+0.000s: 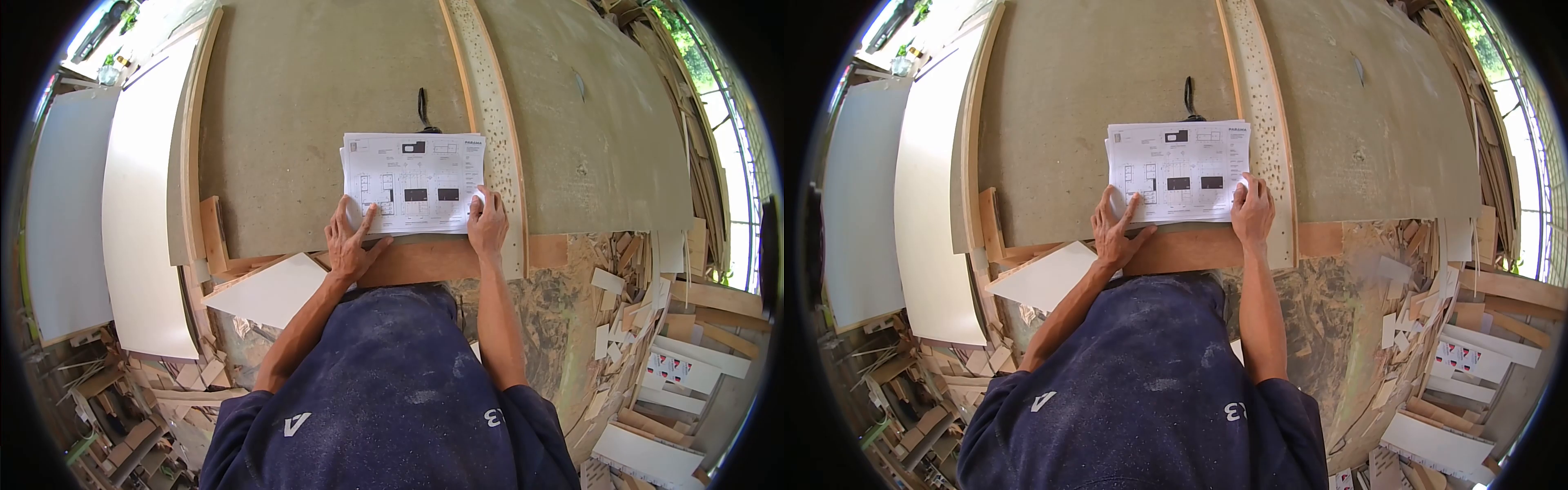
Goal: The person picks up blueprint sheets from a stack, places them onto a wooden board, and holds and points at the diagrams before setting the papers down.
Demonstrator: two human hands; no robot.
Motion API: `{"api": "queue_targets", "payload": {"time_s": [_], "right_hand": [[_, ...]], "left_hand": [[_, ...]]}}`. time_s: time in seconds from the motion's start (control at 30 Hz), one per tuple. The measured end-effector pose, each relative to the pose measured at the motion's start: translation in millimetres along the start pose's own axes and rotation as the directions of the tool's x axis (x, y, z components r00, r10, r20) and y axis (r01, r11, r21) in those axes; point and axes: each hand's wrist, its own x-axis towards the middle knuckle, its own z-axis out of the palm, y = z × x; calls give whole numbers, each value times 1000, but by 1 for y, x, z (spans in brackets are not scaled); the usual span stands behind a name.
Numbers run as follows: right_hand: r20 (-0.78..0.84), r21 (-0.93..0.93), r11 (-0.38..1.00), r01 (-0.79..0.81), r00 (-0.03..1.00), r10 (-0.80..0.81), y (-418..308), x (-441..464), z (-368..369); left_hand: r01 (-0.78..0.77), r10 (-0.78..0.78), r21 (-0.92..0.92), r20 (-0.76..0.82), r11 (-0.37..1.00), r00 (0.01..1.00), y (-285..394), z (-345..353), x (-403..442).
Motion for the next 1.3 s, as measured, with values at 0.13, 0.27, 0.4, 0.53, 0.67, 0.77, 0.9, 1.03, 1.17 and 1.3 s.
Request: {"api": "queue_targets", "payload": {"time_s": [0.13,0.27,0.4,0.53,0.67,0.77,0.9,1.03,1.17,1.3], "right_hand": [[3,1,1000,2,1000,-2,1,0,1],[5,9,1000,-3,1000,3,1,0,0],[5,4,1000,-6,1000,6,1,-1,1],[2,3,1000,-4,1000,4,1,-1,1],[0,3,1000,0,1000,0,1,-1,1],[7,0,1000,-4,1000,4,1,-1,1],[20,-1,1000,-18,1000,18,2,-2,2],[16,-1,1000,-12,1000,12,2,-2,2],[37,-1,999,-37,999,37,1,-2,2],[27,3,1000,-28,999,28,2,-3,2]], "left_hand": [[-2,2,-3,-1,1000,1000,0,0,0],[0,0,-5,-1,1000,1000,0,0,0],[-3,3,-5,-13,1000,1000,0,1,-1],[-3,3,-2,-8,1000,1000,0,1,-1],[-4,4,0,-8,1000,1000,0,1,-1],[-6,6,5,-10,1000,1000,0,1,-1],[-2,2,-1,-9,1000,1000,0,1,-1],[-1,1,5,-6,1000,1000,0,1,-1],[4,-4,6,2,1000,1000,0,0,-2],[3,-3,4,0,1000,1000,0,0,-1]]}}
